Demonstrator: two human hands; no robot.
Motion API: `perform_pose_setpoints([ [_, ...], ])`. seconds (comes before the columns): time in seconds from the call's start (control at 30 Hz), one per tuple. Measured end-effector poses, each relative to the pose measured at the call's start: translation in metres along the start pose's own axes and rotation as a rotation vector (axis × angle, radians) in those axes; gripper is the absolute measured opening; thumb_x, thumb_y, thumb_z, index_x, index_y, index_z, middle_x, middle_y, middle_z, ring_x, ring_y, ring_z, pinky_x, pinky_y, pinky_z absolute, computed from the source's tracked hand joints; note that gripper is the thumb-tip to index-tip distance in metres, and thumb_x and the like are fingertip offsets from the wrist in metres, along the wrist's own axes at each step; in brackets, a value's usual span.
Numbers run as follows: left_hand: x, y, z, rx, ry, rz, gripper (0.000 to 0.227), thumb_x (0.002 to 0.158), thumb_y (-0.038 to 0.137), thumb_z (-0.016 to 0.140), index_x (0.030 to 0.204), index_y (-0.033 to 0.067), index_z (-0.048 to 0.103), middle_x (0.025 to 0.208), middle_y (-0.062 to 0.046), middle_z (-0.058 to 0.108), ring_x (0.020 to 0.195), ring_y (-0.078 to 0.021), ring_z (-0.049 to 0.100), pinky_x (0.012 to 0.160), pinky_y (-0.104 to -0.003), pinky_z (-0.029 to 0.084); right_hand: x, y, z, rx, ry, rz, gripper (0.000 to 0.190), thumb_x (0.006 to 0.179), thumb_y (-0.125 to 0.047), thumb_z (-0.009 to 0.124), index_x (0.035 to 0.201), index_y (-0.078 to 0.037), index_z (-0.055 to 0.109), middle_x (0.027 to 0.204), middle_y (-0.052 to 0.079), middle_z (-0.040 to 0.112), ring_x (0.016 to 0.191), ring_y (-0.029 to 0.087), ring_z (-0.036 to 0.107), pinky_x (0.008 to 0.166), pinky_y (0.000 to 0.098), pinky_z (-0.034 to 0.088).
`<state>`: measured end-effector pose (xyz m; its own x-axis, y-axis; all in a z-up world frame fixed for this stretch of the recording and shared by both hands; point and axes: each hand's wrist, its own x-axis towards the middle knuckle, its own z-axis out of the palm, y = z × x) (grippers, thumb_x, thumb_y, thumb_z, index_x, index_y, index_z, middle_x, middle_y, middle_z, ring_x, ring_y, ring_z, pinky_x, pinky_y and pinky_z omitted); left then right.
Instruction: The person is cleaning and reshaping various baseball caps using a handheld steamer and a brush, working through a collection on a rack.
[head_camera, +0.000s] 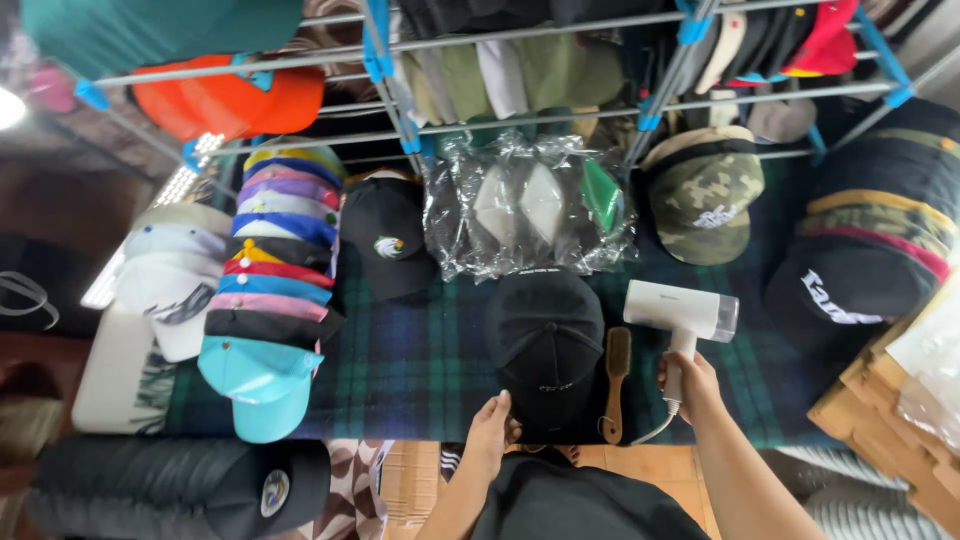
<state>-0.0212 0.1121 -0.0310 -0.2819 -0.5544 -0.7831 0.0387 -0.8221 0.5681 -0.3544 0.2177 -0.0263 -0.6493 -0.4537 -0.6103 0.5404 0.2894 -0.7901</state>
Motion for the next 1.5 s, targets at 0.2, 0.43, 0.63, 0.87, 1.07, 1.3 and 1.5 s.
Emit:
perform_pose_setpoints([
  [0.2,0.007,-0.010,0.002,-0.079,0.085,0.003,0.021,0.100,0.030,0.070,0.097,0.0100,0.064,0.073,-0.003,0.056,0.066,-0.0141,0.066,0.060,-0.025,0.058,0.024,-0.003,-0.006,-0.349,0.053,0.036,0.032,0.098,-0.021,0.064,0.123,-0.002,0.059,0.099,0.017,0.065,0.078,0.029,0.064,0.072,0.0436,0.055],
  [0.43,-0.037,0.045,0.034,0.095,0.145,-0.019,0.039,0.099,0.041,0.061,0.127,0.0149,0.068,0.109,0.000,0.070,0.098,-0.0136,0.066,0.092,-0.030,0.056,-0.011,0.047,-0.004,-0.636,0.172,-0.556,0.040,0.092,-0.015,0.068,0.131,-0.009,0.060,0.118,0.014,0.058,0.107,0.030,0.052,0.092,0.0426,0.042],
  [0.63,-0.017,0.030,0.043,0.123,0.164,-0.193,0.079,0.089,0.071,0.046,0.134,0.0083,0.063,0.096,-0.009,0.066,0.085,-0.0213,0.064,0.082,-0.035,0.059,-0.040,0.065,0.023,-1.138,-0.099,-0.226,0.049,0.087,-0.049,0.071,0.124,-0.020,0.057,0.124,0.002,0.065,0.108,0.025,0.066,0.078,0.0438,0.053],
  [0.87,0.001,0.034,0.032,0.170,0.225,-0.227,0.062,0.099,0.069,0.045,0.094,0.0093,0.063,0.069,-0.004,0.052,0.065,-0.0202,0.059,0.064,-0.032,0.052,-0.037,0.064,0.019,-1.148,-0.116,-0.159,0.057,0.082,-0.035,0.065,0.136,-0.021,0.058,0.129,-0.001,0.071,0.114,0.027,0.068,0.082,0.0430,0.053],
  [1.07,0.006,0.030,0.017,0.113,0.095,-0.164,0.065,0.094,0.069,0.048,0.106,0.0080,0.069,0.076,-0.005,0.060,0.071,-0.0190,0.063,0.071,-0.032,0.058,-0.089,0.045,0.006,-0.403,-0.045,0.172,0.045,0.097,-0.012,0.050,0.139,-0.011,0.067,0.098,0.018,0.073,0.084,0.026,0.068,0.064,0.0385,0.054],
  [1.3,0.010,0.043,-0.007,0.122,-0.083,-0.125,0.041,0.096,0.054,0.064,0.085,0.0155,0.055,0.075,-0.001,0.055,0.072,-0.0155,0.061,0.071,-0.030,0.056,-0.136,0.117,-0.035,0.081,-0.016,0.105,0.043,0.111,-0.023,0.045,0.082,0.005,0.059,0.058,0.021,0.052,0.049,0.029,0.048,0.051,0.0366,0.035],
  [1.5,0.001,0.054,-0.014,0.282,-0.238,-0.125,0.026,0.098,0.042,0.069,0.085,0.0232,0.055,0.087,0.006,0.063,0.082,-0.0089,0.062,0.085,-0.028,0.057,-0.124,0.119,0.000,0.208,-0.157,0.298,0.042,0.111,-0.025,0.035,0.130,0.003,0.059,0.066,0.012,0.042,0.053,0.026,0.039,0.054,0.0381,0.037],
])
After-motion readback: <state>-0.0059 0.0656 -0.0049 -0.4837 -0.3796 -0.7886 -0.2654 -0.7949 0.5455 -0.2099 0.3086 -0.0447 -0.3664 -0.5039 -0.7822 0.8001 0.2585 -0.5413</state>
